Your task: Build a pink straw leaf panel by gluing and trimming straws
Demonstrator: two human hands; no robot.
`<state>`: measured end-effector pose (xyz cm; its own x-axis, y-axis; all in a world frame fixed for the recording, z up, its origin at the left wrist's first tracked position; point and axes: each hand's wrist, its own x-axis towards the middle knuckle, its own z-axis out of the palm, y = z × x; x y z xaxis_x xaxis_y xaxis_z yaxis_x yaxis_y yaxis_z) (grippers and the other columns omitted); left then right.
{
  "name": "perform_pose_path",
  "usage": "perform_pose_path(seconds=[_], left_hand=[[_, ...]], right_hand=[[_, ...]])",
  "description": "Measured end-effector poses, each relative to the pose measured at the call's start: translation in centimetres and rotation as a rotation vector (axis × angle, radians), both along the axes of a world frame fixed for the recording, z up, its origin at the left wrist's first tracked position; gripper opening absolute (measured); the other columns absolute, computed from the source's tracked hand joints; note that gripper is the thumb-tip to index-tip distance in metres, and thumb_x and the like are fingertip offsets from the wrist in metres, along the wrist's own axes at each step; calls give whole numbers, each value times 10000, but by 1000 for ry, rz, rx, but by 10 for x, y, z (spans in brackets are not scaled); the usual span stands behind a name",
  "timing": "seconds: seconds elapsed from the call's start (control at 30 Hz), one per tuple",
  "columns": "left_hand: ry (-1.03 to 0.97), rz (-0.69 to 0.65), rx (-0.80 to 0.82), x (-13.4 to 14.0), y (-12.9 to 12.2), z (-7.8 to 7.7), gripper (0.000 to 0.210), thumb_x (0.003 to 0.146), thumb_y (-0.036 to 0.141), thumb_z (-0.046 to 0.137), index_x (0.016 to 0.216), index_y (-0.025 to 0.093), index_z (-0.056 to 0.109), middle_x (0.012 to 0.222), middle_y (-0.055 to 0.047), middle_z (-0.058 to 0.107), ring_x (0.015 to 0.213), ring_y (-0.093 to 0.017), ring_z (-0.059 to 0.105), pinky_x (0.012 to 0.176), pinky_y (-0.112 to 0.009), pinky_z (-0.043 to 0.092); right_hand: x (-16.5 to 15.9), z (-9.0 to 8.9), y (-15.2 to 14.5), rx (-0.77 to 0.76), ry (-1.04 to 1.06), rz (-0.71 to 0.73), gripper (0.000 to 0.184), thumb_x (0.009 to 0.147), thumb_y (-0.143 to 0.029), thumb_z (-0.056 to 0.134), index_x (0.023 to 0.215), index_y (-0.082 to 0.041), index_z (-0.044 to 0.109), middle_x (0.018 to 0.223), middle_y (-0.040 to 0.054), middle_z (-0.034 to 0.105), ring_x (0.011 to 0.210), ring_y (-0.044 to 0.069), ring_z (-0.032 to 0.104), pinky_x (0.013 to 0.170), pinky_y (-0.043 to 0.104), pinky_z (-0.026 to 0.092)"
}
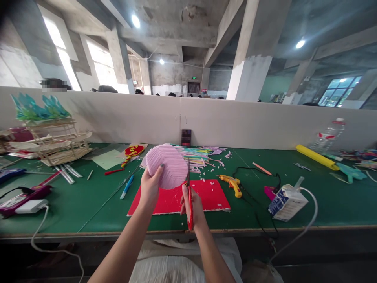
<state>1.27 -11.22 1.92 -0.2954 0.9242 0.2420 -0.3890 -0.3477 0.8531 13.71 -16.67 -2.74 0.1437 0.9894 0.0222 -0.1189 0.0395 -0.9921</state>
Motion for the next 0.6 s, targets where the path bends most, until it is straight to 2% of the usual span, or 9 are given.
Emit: perform_pose_path(seconds=[0.3, 0.6], left_hand=[[78, 44, 1, -1, 4, 1, 433, 688, 407, 734, 1001, 116, 660, 970, -95, 692, 886, -206, 628, 775, -275, 475], [122, 91, -43, -2, 22, -3, 414, 659, 399, 744, 947, 111, 670, 901, -89, 696, 822, -197, 627, 704, -255, 478]], right_hand=[[2, -5, 4, -33, -52, -15, 572, 737, -764, 473, 604, -208, 470, 459, -65, 454, 299, 84, 456, 316, 204, 346], [4, -2, 14, -97, -94, -29, 600, 702, -796, 465, 571, -211, 459, 406, -68, 424, 275, 93, 458, 293, 203, 350]])
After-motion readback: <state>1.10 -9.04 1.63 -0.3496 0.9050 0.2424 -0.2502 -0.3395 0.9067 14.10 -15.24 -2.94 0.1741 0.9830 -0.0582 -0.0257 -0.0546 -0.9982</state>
